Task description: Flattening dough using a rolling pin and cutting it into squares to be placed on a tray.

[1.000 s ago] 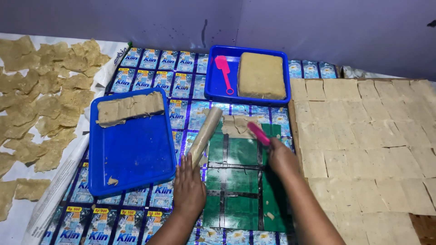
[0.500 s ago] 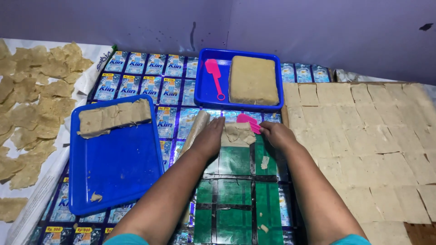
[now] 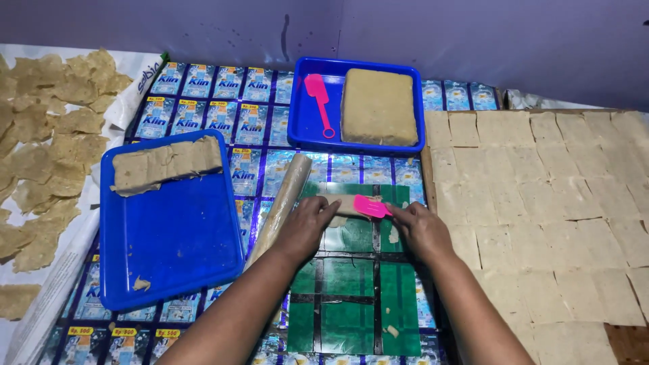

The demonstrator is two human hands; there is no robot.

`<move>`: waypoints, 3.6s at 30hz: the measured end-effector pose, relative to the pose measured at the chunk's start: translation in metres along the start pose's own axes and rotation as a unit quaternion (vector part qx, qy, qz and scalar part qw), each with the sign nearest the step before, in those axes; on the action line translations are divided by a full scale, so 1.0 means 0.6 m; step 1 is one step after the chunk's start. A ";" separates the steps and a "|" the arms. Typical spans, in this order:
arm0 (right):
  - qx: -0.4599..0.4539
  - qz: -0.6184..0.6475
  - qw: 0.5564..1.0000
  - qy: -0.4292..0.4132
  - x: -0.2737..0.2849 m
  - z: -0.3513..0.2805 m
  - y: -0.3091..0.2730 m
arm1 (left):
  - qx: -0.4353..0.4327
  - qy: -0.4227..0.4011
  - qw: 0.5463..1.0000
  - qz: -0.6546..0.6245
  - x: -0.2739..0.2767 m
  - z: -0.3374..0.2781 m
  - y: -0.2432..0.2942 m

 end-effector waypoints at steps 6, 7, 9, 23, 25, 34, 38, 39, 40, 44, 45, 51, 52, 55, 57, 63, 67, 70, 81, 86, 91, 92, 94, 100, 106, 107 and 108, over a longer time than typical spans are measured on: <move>-0.018 0.079 0.993 0.084 -0.026 -0.150 -0.145 | 0.052 0.178 0.978 0.099 0.074 -0.034 0.046; -0.020 0.079 0.993 0.085 -0.029 -0.165 -0.166 | 0.051 0.178 0.978 0.098 0.070 -0.047 0.035; 0.051 0.079 0.993 0.075 -0.035 -0.196 -0.217 | 0.230 0.146 0.954 0.124 0.060 -0.080 -0.009; -0.077 0.089 0.991 -0.057 -0.081 0.070 -0.103 | 0.239 0.168 0.956 0.020 0.094 -0.099 0.017; -0.054 0.068 0.994 -0.071 -0.062 0.070 -0.094 | 0.210 0.178 0.961 0.015 0.105 -0.102 0.024; 0.121 -0.027 0.942 0.312 0.152 0.026 -0.142 | 0.033 -0.076 0.996 -0.027 0.055 -0.014 0.077; 0.060 -0.055 0.977 0.197 0.047 0.074 -0.093 | 0.001 -0.054 0.998 0.038 0.037 0.049 0.041; -0.005 -0.033 0.988 0.154 0.028 0.083 -0.076 | 0.000 -0.033 0.998 0.061 0.041 0.060 0.024; -0.004 -0.033 0.988 0.150 0.019 0.095 -0.075 | 0.002 -0.034 0.998 0.059 0.052 0.058 0.018; -0.004 -0.057 0.984 0.170 0.002 0.126 -0.071 | 0.059 0.009 0.997 0.057 0.068 0.054 -0.018; 0.001 -0.070 0.983 0.170 -0.005 0.124 -0.072 | 0.052 0.044 0.995 0.077 0.060 0.044 -0.024; 0.011 -0.113 0.966 0.232 -0.009 0.117 -0.084 | 0.056 0.112 0.981 0.149 0.020 0.031 -0.043; 0.010 -0.114 0.967 0.230 -0.007 0.114 -0.085 | 0.056 0.111 0.981 0.146 0.020 0.031 -0.040; 0.012 -0.100 0.969 0.226 -0.003 0.112 -0.088 | 0.065 0.115 0.979 0.153 0.019 0.030 -0.038; -0.006 -0.062 0.979 0.192 -0.012 0.114 -0.083 | 0.070 0.112 0.982 0.134 0.012 0.030 -0.044; -0.072 -0.024 0.997 0.018 -0.035 0.140 -0.066 | 0.117 0.092 0.982 0.117 0.011 0.042 -0.059; -0.114 0.009 0.989 -0.096 -0.029 0.159 -0.058 | 0.182 0.035 0.980 0.069 0.016 0.066 -0.073; -0.109 0.005 0.990 -0.088 -0.033 0.180 -0.053 | 0.198 0.012 0.975 0.096 -0.007 0.089 -0.115; -0.098 0.005 0.994 -0.051 0.011 0.173 -0.078 | 0.211 0.014 0.973 0.088 0.039 0.104 -0.080; -0.099 0.001 0.988 -0.120 0.047 0.128 -0.106 | 0.205 0.022 0.977 0.055 0.066 0.071 -0.012; -0.082 -0.019 0.990 -0.113 -0.009 0.110 -0.092 | 0.171 0.042 0.982 0.075 0.049 0.039 -0.014; -0.080 -0.027 0.991 -0.104 -0.013 0.105 -0.092 | 0.161 0.046 0.982 0.086 0.048 0.033 -0.010; -0.078 -0.035 0.992 -0.096 -0.019 0.087 -0.098 | 0.153 0.050 0.982 0.096 0.042 0.014 -0.004; -0.051 -0.059 0.997 -0.015 -0.015 0.056 -0.112 | 0.146 0.058 0.982 0.101 0.028 -0.025 0.002; -0.071 -0.044 0.992 -0.090 -0.025 0.087 -0.099 | 0.173 0.060 0.977 0.107 0.010 0.002 -0.033; -0.076 -0.037 0.992 -0.094 -0.016 0.091 -0.102 | 0.186 0.062 0.975 0.108 0.009 0.011 -0.042; -0.081 -0.030 0.991 -0.098 -0.008 0.097 -0.105 | 0.198 0.065 0.972 0.109 0.008 0.020 -0.051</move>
Point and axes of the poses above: each hand's wrist, its own z-axis towards the middle knuckle, its own x-axis out of the back of the hand, y = z × x, the point moved 4 cm from there along z, towards the middle knuckle, and after that the axes turned 9 degrees about -z, right-handed, at the moved point
